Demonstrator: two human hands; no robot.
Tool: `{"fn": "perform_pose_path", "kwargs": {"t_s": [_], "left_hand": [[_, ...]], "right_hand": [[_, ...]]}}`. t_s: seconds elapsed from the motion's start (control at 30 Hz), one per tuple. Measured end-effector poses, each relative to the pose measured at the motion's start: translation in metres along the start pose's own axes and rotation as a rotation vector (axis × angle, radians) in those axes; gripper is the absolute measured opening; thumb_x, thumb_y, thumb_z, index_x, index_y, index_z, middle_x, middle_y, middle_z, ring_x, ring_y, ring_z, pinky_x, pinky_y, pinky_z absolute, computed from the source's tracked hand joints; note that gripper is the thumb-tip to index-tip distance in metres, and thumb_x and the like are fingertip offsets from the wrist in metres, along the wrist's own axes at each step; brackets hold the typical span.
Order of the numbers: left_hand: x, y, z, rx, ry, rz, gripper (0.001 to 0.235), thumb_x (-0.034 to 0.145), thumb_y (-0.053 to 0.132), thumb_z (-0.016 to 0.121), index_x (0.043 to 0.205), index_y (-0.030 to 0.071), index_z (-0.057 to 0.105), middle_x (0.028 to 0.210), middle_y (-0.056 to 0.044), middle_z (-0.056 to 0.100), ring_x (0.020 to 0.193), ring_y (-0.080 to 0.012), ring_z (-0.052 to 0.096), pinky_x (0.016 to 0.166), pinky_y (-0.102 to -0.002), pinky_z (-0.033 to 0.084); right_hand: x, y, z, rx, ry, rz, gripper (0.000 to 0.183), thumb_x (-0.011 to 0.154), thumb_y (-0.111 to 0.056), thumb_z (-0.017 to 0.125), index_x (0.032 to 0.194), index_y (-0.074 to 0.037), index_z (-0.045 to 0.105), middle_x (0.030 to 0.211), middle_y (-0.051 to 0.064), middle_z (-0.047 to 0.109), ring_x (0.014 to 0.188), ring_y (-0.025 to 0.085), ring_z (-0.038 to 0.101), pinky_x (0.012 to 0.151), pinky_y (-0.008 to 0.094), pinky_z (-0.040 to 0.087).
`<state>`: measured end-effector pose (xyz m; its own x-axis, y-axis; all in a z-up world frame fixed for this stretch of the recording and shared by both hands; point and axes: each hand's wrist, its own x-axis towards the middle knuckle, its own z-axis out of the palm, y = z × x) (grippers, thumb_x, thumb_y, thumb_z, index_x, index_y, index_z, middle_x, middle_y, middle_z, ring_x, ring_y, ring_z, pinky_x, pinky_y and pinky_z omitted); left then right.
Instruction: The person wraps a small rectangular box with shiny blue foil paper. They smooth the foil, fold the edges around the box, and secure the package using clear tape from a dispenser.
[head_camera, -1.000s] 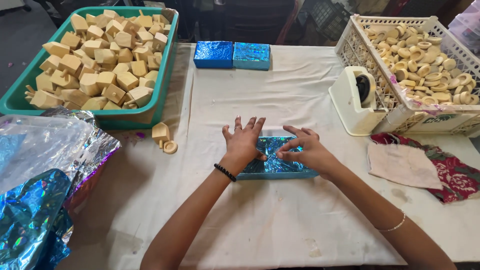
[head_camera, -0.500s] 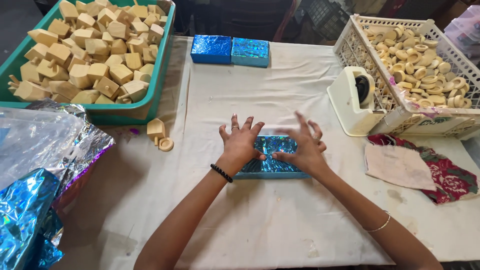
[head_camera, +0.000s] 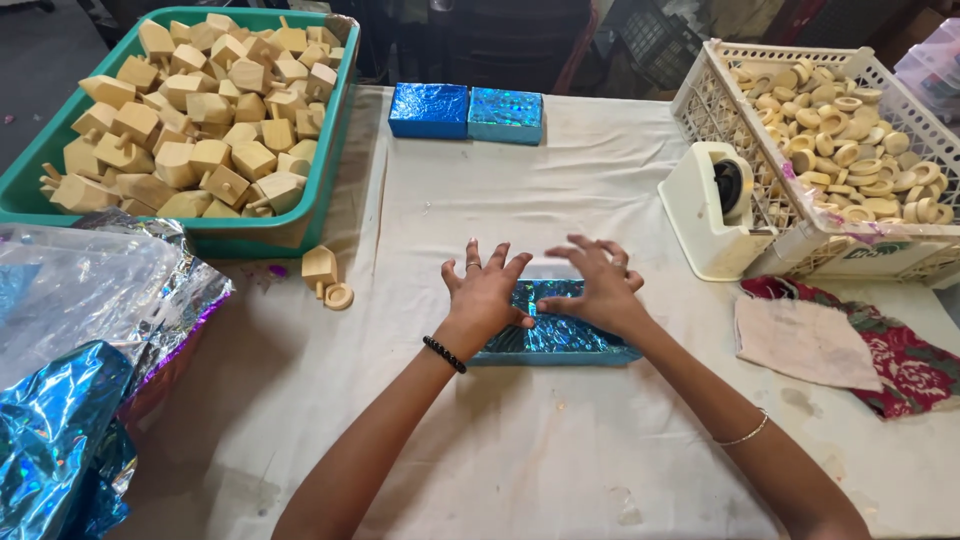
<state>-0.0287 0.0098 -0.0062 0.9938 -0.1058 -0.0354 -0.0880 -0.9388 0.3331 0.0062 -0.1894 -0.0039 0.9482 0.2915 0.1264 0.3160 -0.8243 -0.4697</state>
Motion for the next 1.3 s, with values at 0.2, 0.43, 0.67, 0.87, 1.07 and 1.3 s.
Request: {"fn": "perform_pose_path", "kwargs": {"t_s": [0.2, 0.43, 0.67, 0.87, 1.07, 1.3], "left_hand": [[-0.038, -0.003, 0.002, -0.026, 0.146, 0.129, 0.091, 0.069, 0.042, 0.088, 0.148, 0.031, 0.044, 0.161, -0.006, 0.034, 0.151, -0.043, 0.019, 0.106, -0.072, 0.018], [-0.154, -0.013, 0.01, -0.457, 0.402, 0.073, 0.038, 0.099, 0.023, 0.061, 0.132, 0.009, 0.051, 0.127, -0.015, 0.059, 0.118, -0.0365, 0.054, 0.101, -0.048, 0.043], [-0.155, -0.024, 0.058, -0.446, 0.111, 0.069, 0.047, 0.104, 0.036, 0.051, 0.14, 0.006, 0.048, 0.124, -0.017, 0.06, 0.116, -0.0373, 0.054, 0.103, -0.048, 0.038], [-0.117, -0.002, 0.072, -0.62, 0.173, -0.099, 0.061, 0.099, 0.031, 0.062, 0.146, 0.004, 0.034, 0.145, -0.023, 0.047, 0.128, -0.0425, 0.045, 0.105, -0.051, 0.036], [-0.099, -0.013, 0.053, -1.364, 0.011, 0.058, 0.063, 0.099, 0.01, 0.064, 0.145, 0.004, 0.021, 0.148, -0.017, 0.053, 0.122, -0.0206, 0.06, 0.102, -0.035, 0.051], [-0.073, -0.022, 0.023, -1.454, -0.038, 0.131, 0.092, 0.088, -0.001, 0.066, 0.158, 0.017, 0.009, 0.157, -0.011, 0.041, 0.122, -0.0195, 0.057, 0.101, -0.035, 0.05]], "right_hand": [[0.002, 0.023, 0.007, -0.133, -0.051, -0.061, 0.031, 0.087, -0.05, 0.069, 0.108, -0.029, 0.08, 0.108, -0.003, 0.078, 0.135, 0.021, 0.047, 0.107, 0.049, 0.024], [-0.021, 0.034, -0.017, -0.096, -0.19, -0.066, 0.038, 0.096, -0.048, 0.059, 0.1, -0.018, 0.081, 0.074, 0.007, 0.075, 0.068, 0.021, 0.071, 0.073, 0.036, 0.051], [-0.046, 0.074, 0.015, 0.399, -0.326, 0.079, 0.038, 0.1, -0.039, 0.063, 0.105, -0.005, 0.079, 0.084, 0.007, 0.077, 0.08, 0.014, 0.067, 0.075, 0.032, 0.056], [-0.079, 0.045, -0.007, 0.783, -0.367, 0.204, 0.038, 0.086, -0.024, 0.077, 0.12, -0.007, 0.075, 0.111, 0.002, 0.077, 0.106, 0.01, 0.069, 0.095, 0.027, 0.053], [-0.078, 0.041, -0.025, 1.124, -0.402, 0.287, 0.071, 0.079, -0.007, 0.081, 0.144, -0.003, 0.051, 0.115, 0.01, 0.075, 0.105, 0.019, 0.068, 0.093, 0.036, 0.053], [-0.053, 0.03, -0.033, 1.128, -0.327, 0.145, 0.087, 0.073, 0.003, 0.079, 0.151, -0.006, 0.042, 0.132, 0.009, 0.067, 0.116, 0.018, 0.066, 0.102, 0.036, 0.052]]}}
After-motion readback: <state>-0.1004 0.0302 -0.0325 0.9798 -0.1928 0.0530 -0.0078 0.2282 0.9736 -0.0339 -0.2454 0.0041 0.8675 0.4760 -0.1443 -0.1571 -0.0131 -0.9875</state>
